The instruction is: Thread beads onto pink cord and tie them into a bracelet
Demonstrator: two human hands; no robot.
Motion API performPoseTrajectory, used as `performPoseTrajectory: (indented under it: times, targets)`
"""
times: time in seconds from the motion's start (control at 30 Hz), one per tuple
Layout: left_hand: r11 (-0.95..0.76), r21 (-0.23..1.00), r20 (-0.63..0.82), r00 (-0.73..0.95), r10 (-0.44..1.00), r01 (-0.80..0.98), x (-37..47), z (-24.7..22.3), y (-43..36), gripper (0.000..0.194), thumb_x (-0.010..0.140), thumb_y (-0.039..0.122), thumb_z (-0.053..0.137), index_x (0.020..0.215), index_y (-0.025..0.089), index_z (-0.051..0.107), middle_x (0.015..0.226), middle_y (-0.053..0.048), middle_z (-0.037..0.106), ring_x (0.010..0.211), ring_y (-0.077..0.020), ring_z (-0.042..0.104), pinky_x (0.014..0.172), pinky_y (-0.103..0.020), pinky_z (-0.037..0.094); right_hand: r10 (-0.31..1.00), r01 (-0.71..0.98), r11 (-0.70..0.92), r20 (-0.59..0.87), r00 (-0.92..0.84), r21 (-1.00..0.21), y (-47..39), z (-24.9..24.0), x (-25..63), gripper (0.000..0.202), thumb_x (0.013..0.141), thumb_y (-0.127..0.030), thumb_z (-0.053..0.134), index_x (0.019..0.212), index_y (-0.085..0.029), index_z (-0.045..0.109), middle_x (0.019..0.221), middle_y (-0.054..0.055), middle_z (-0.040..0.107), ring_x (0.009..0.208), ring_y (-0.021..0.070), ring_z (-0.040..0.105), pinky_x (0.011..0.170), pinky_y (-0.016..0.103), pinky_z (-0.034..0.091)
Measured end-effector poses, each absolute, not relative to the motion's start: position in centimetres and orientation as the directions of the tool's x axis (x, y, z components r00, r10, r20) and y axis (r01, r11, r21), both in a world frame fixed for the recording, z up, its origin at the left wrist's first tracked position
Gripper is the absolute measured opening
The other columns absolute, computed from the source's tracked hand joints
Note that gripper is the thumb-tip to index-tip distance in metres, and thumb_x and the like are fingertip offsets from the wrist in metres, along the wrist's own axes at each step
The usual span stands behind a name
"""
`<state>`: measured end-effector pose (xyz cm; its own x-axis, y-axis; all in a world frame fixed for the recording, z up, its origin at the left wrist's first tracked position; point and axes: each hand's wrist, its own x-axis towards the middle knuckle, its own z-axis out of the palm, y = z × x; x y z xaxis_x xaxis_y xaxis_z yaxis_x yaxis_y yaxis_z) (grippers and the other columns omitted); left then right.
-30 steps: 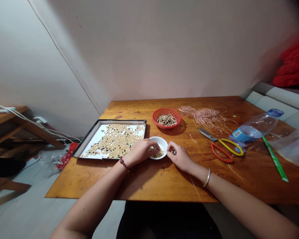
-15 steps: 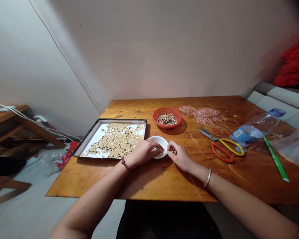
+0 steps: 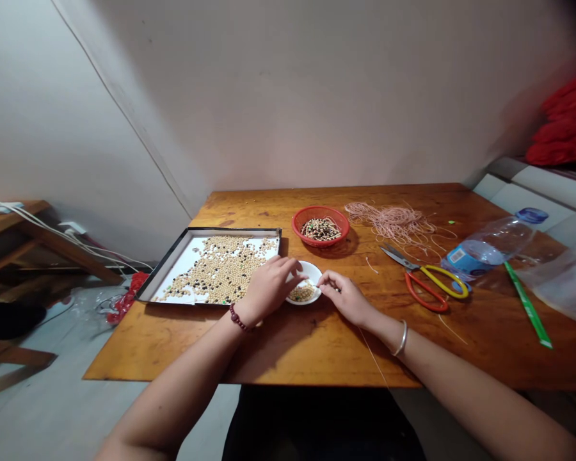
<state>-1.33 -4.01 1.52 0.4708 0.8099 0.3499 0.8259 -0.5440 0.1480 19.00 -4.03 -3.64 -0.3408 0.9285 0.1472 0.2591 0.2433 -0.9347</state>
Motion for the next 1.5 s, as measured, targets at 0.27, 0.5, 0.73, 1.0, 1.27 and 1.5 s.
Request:
performPoseTrajectory:
  times: [0.27, 0.5, 0.73, 1.0, 1.27, 1.5]
  targets:
    - [-0.498, 0.127, 0.172, 0.475, 0.863, 0.858, -2.4, 1.0, -3.2, 0.024, 0.088, 0.034, 0.053, 0.080, 0.019, 0.069, 0.080, -0.007, 0.067, 0.081, -0.0202, 0.056, 0.070, -0.028, 0.042, 0.954, 0.233, 0.180, 0.112, -0.278, -0.956, -3.9, -3.4, 18.9, 0.011, 0.078, -0.026, 0.049, 0.076, -0.018, 0.056, 0.069, -0.001, 0.057, 0.065, 0.0137, 0.051, 0.061, 0.024, 0.038]
    - [-0.525, 0.094, 0.145, 0.510, 0.848, 0.846, -2.2, 0.9, -3.3, 0.025, 0.089, 0.030, 0.052, 0.075, 0.018, 0.069, 0.080, -0.007, 0.068, 0.078, -0.0196, 0.056, 0.072, -0.029, 0.041, 0.930, 0.336, 0.274, 0.160, -0.331, -0.901, -4.5, -3.1, 18.9, 0.010, 0.081, -0.027, 0.052, 0.079, -0.018, 0.057, 0.066, -0.002, 0.052, 0.062, 0.0125, 0.048, 0.060, 0.024, 0.037]
    - [-0.536, 0.134, 0.177, 0.512, 0.840, 0.833, -2.0, 1.1, -3.4, 0.022, 0.089, 0.031, 0.052, 0.082, 0.018, 0.069, 0.081, -0.007, 0.066, 0.084, -0.0212, 0.054, 0.069, -0.028, 0.040, 0.939, 0.343, 0.259, 0.152, -0.309, -0.903, -4.4, -3.2, 18.8, 0.010, 0.081, -0.028, 0.051, 0.079, -0.018, 0.055, 0.068, -0.001, 0.055, 0.063, 0.0130, 0.050, 0.061, 0.024, 0.038]
    - [-0.477, 0.435, 0.175, 0.448, 0.876, 0.763, -1.2, 0.9, -3.5, 0.014, 0.085, 0.027, 0.058, 0.092, 0.023, 0.069, 0.084, -0.003, 0.064, 0.073, -0.0153, 0.057, 0.067, -0.025, 0.041, 0.950, 0.342, 0.250, 0.162, -0.265, -0.906, -4.2, -3.3, 19.0, 0.007, 0.079, -0.025, 0.052, 0.076, -0.018, 0.053, 0.069, -0.001, 0.058, 0.063, 0.0131, 0.052, 0.060, 0.024, 0.038]
    - [-0.495, 0.617, 0.205, 0.483, 0.852, 0.611, -0.9, 1.0, -3.4, 0.012, 0.082, 0.018, 0.058, 0.087, 0.020, 0.069, 0.090, -0.002, 0.068, 0.080, -0.0146, 0.059, 0.073, -0.025, 0.044, 0.942, 0.380, 0.282, 0.178, -0.286, -0.881, -4.5, -3.0, 19.1, 0.007, 0.079, -0.024, 0.052, 0.079, -0.018, 0.055, 0.071, 0.000, 0.060, 0.064, 0.0136, 0.053, 0.060, 0.024, 0.039]
    - [-0.474, 0.607, 0.206, 0.451, 0.869, 0.638, -0.8, 0.9, -3.4, 0.009, 0.081, 0.023, 0.062, 0.085, 0.019, 0.069, 0.085, -0.002, 0.067, 0.076, -0.0142, 0.058, 0.069, -0.025, 0.043, 0.940, 0.378, 0.287, 0.184, -0.286, -0.880, -4.5, -3.0, 19.2, 0.006, 0.080, -0.024, 0.052, 0.079, -0.018, 0.054, 0.071, 0.000, 0.058, 0.065, 0.0137, 0.053, 0.060, 0.024, 0.039]
